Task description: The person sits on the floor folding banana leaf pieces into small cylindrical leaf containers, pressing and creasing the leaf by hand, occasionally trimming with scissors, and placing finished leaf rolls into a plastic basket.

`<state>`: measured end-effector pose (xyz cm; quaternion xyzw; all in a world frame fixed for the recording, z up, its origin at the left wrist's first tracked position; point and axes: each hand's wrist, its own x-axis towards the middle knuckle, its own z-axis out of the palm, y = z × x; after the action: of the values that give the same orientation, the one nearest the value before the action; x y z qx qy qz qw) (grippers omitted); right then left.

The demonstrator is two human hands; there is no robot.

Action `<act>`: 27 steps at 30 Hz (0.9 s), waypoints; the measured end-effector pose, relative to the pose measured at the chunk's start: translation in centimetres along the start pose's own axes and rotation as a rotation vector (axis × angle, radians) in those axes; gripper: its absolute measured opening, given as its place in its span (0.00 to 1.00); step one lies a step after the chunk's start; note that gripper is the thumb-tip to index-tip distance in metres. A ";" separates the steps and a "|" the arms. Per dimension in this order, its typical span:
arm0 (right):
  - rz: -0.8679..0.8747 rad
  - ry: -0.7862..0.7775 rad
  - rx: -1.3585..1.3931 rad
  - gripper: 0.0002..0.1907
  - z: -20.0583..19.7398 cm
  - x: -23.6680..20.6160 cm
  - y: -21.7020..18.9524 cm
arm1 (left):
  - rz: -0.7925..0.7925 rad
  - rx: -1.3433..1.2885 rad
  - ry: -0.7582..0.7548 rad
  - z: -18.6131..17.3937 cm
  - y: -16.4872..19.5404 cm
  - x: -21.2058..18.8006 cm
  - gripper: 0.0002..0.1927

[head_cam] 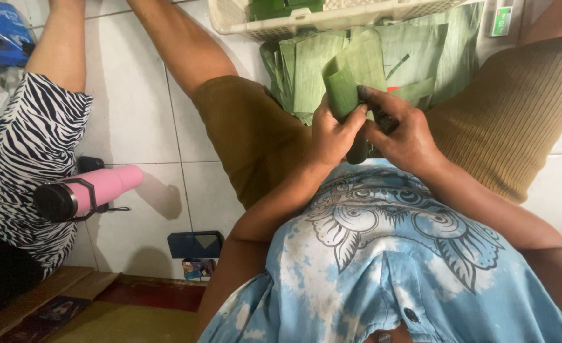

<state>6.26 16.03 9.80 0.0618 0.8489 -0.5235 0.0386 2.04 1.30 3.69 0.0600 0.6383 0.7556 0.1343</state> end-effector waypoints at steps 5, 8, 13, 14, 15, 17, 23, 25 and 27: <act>-0.066 0.039 -0.002 0.33 1.1 0.6 1.2 | 0.048 -0.273 -0.146 0.5 0.2 0.0 0.27; -0.246 0.136 -0.086 0.31 1.3 1.0 1.5 | 0.079 -0.251 -0.155 0.4 0.0 0.2 0.28; 0.022 0.061 0.224 0.30 0.0 1.0 1.3 | -0.030 -0.233 -0.178 -0.6 0.0 0.5 0.27; 0.096 0.040 0.216 0.29 -0.3 1.0 1.2 | -0.050 -0.257 -0.186 -0.8 0.1 0.6 0.25; 0.171 0.018 0.208 0.28 -0.6 0.9 1.1 | -0.066 -0.220 -0.194 -1.1 0.2 0.6 0.24; 0.214 -0.021 0.236 0.26 -1.0 0.9 1.0 | -0.099 -0.147 -0.212 -1.5 0.5 0.7 0.21; 0.336 -0.136 0.261 0.23 -1.9 1.0 1.4 | -0.044 0.172 -0.193 -2.2 1.2 1.2 0.20; 0.373 -0.174 0.223 0.23 -2.1 0.9 1.7 | -0.051 0.099 -0.232 -2.4 1.2 1.2 0.21; 0.188 -0.222 0.319 0.22 -2.2 0.7 2.0 | -0.092 0.010 -0.248 -2.4 1.1 1.2 0.22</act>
<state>5.85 18.93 8.94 0.0881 0.7362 -0.6489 0.1705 0.17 -0.82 4.23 0.1243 0.6228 0.7322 0.2463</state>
